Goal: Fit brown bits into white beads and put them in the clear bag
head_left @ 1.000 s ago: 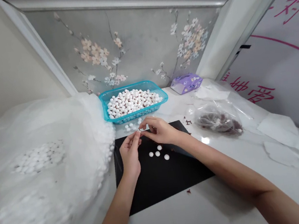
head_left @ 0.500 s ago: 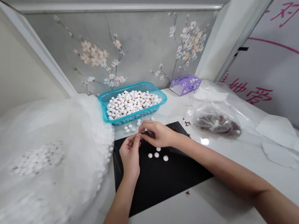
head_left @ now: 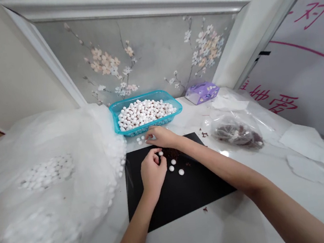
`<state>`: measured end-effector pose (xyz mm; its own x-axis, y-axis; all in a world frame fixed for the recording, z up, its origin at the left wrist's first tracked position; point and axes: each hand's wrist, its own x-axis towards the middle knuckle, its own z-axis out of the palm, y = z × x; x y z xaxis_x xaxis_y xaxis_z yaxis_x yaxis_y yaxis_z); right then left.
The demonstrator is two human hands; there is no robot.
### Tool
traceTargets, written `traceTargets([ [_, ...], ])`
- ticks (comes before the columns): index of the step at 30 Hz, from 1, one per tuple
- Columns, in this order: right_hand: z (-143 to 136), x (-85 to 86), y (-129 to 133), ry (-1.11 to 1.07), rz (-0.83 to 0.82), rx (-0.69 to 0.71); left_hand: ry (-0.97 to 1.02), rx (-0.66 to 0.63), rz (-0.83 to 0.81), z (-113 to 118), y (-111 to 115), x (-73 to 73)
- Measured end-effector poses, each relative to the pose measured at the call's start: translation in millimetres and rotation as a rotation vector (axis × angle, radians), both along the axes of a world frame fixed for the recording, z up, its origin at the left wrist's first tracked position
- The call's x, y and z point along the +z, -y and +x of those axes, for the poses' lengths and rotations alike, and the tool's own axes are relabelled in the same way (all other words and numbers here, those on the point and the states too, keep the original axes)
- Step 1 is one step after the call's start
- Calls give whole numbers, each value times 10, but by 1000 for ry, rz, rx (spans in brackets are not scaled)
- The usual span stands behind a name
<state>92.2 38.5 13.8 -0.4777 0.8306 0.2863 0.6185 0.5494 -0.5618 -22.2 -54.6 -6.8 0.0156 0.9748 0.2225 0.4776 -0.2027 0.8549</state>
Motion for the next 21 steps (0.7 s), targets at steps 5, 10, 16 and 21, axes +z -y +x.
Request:
traceTargets([
  [5,118,94,129,-121,-29,-30,285,35,-77,-27,-34,-5],
  [10,249,112,401,-250,-116,31,550,121,-129,-54,-73,2],
  [16,238,111,522,-311,-119,46,498,47,-143,-53,-75,24],
  [21,337,130,481,-289,-117,26,480,41,-132,-51,-81,16],
])
